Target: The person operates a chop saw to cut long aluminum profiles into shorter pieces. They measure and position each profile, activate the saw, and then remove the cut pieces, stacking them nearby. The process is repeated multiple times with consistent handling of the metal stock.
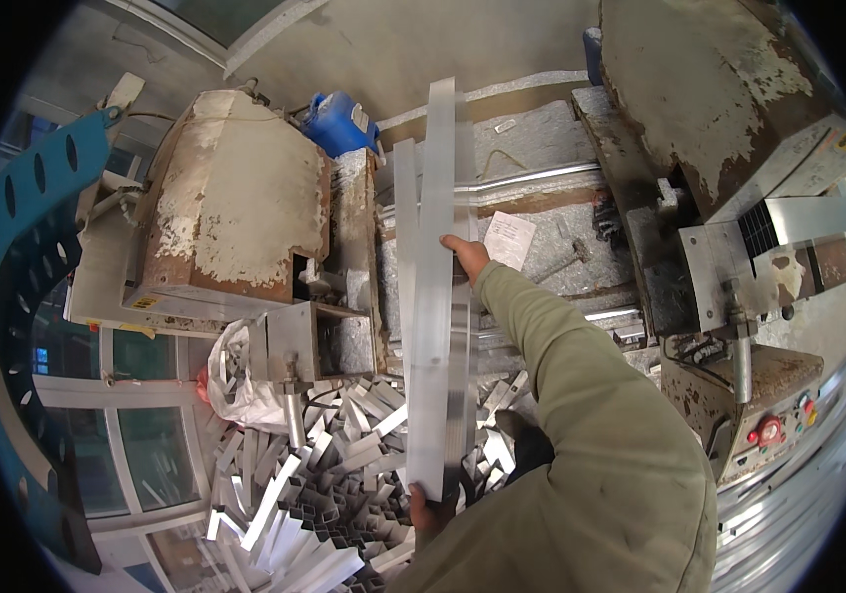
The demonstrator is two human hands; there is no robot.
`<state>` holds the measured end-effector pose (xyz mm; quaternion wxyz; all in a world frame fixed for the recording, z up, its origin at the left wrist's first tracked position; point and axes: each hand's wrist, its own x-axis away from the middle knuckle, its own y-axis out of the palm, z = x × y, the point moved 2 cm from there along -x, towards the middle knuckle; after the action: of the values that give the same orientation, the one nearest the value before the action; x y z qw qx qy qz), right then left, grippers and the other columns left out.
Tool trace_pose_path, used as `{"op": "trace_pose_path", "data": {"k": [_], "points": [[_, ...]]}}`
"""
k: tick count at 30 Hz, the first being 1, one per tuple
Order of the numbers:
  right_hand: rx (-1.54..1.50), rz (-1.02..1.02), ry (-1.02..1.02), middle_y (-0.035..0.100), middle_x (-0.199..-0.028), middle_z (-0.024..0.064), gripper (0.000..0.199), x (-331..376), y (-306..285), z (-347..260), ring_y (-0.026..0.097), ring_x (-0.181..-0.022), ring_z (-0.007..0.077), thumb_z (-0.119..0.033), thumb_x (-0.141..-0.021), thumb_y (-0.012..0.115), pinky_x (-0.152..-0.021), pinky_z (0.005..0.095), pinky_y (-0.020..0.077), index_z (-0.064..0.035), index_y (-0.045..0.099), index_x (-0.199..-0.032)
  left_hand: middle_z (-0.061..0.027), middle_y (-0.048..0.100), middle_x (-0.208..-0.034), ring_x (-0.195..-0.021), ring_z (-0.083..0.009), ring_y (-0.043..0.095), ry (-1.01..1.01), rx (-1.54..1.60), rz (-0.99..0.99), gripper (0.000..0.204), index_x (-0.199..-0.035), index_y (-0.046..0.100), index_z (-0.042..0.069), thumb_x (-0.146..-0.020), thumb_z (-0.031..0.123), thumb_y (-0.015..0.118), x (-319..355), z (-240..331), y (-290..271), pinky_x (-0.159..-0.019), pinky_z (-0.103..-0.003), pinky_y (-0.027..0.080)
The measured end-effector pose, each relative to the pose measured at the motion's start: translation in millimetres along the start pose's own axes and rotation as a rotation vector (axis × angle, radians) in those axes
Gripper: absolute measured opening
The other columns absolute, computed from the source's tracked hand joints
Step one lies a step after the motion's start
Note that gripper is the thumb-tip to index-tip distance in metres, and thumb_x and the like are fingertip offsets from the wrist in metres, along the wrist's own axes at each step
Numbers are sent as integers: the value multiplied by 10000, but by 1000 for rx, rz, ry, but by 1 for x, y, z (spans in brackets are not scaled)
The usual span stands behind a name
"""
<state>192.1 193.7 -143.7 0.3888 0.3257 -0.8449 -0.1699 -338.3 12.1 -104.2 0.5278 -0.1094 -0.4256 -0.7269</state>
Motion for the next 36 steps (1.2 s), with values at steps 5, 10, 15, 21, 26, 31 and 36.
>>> {"op": "trace_pose_path", "data": {"k": [5, 10, 15, 21, 26, 31, 36], "points": [[47, -69, 63, 784, -1189, 137, 580, -33, -21, 6, 762, -1000, 252, -449, -979, 727, -894, 416, 602, 5, 695, -1339, -138, 587, -1518, -1340, -356, 607, 25, -66, 40, 777, -1577, 477, 69, -1053, 625, 617, -23, -12, 13, -1102, -564, 513], [504, 24, 39, 785, -1177, 172, 760, -61, -31, 25, 749, -995, 302, -621, -999, 627, -880, 432, 578, 68, 692, -1314, -106, 541, -1579, -1438, -343, 519, -34, -37, 186, 745, -1601, 465, 96, -1076, 611, 587, -41, -18, -9, -1152, -603, 456], [895, 82, -159, 756, -1185, 312, 768, -2, -28, 62, 730, -1069, 395, -591, -1035, 585, -936, 476, 555, 141, 707, -1232, -122, 493, -1634, -1494, -344, 453, -65, 18, 39, 808, -1653, 408, 98, -1077, 642, 565, -74, -32, -32, -1232, -571, 369], [851, -199, -63, 677, -1430, 253, 682, 204, -42, 75, 669, -1289, 329, -486, -1065, 660, -1089, 426, 534, 79, 624, -1445, -126, 652, -1244, -1046, -289, 653, -94, -56, 234, 684, -1242, 623, 49, -989, 681, 694, -107, -34, -100, -854, -446, 549], [687, 41, -368, 713, -1331, 227, 481, 316, -94, -19, 694, -1229, 264, -343, -1088, 678, -1046, 403, 555, 34, 665, -1388, -152, 635, -1372, -1176, -277, 602, -9, -574, 730, 708, -1560, 500, 88, -1043, 535, 687, -111, 12, -131, -926, -524, 523], [671, 734, -950, 719, -1108, 99, 409, 397, -211, -155, 701, -913, 190, -359, -1098, 676, -782, 340, 596, -14, 679, -1318, -227, 538, -1596, -1446, -325, 544, 499, -950, 612, 672, -1631, 435, 7, -1087, 330, 663, -102, 57, -115, -1139, -466, 481], [6, 1101, -997, 696, -1198, 100, 438, 436, -367, -236, 680, -1008, 226, -400, -1063, 705, -873, 380, 556, -41, 637, -1305, -240, 512, -1629, -1473, -345, 538, 759, -954, 282, 645, -1653, 408, -7, -1101, 241, 632, -106, 90, -34, -1214, -453, 442]]}}
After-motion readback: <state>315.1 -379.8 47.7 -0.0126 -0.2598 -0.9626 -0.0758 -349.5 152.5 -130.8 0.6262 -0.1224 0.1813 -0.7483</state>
